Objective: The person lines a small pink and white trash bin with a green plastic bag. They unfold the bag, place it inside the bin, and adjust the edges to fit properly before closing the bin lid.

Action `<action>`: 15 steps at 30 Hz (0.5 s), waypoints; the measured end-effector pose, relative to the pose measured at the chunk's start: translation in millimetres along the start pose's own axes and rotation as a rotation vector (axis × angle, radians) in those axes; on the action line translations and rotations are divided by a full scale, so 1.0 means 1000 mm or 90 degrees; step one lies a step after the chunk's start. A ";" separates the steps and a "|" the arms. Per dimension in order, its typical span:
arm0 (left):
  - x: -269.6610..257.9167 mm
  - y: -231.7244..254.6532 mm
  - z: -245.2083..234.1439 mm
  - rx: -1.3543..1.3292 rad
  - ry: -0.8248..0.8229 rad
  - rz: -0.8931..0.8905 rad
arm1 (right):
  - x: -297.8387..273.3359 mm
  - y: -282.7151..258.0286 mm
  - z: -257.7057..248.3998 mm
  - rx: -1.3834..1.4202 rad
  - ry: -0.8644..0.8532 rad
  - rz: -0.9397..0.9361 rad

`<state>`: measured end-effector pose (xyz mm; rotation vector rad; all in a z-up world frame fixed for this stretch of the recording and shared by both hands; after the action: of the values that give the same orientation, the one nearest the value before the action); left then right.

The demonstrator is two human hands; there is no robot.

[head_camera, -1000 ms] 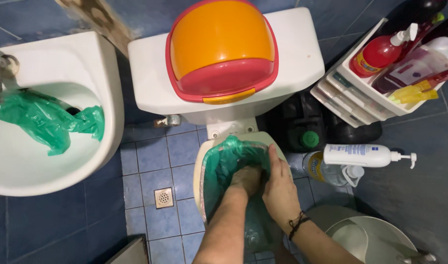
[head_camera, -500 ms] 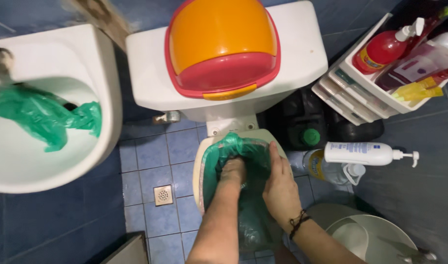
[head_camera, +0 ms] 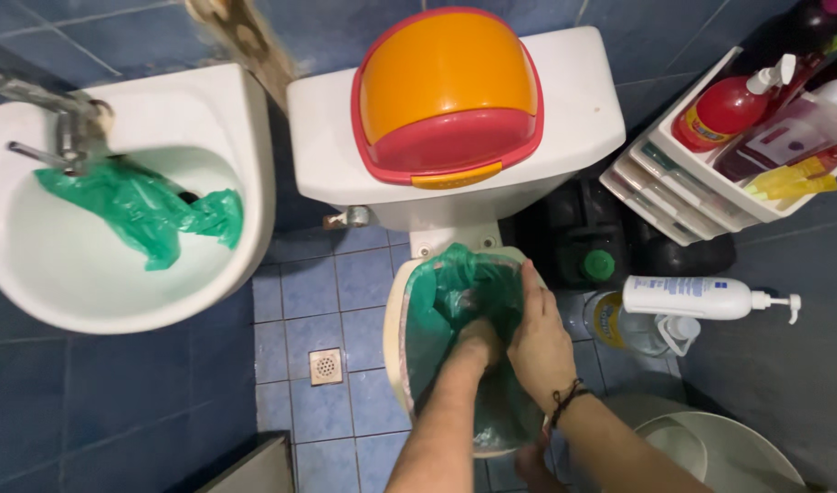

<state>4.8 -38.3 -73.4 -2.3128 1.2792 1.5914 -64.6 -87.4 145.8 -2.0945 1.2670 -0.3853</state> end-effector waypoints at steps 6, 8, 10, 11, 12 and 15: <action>-0.162 0.025 -0.099 0.085 0.231 0.191 | 0.005 0.008 -0.004 0.073 -0.029 -0.039; -0.214 0.030 -0.117 0.150 0.356 0.299 | 0.002 0.008 -0.013 0.091 0.006 -0.123; -0.252 0.022 -0.132 0.148 0.487 0.316 | -0.002 0.014 -0.022 0.111 0.013 -0.130; -0.264 0.011 -0.141 0.111 0.553 0.279 | -0.007 0.021 -0.025 0.122 0.002 -0.093; -0.275 0.002 -0.147 0.074 0.618 0.243 | -0.012 0.027 -0.027 0.133 -0.009 -0.056; -0.268 -0.037 -0.141 -0.207 0.529 0.110 | -0.031 0.056 -0.018 0.082 -0.080 0.130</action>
<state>100.7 78.1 191.2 -3.3476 1.4379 0.9055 -127.0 -85.6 124.8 -1.8322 1.3294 -0.2348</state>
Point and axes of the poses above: each hand's wrist, its own x-axis towards the middle knuckle, its own z-axis out of the palm, y = z × x, the point moved 7 cm from there along x, towards the middle knuckle, and after that the axes turned 2 degrees about x, right-handed, at the moved point
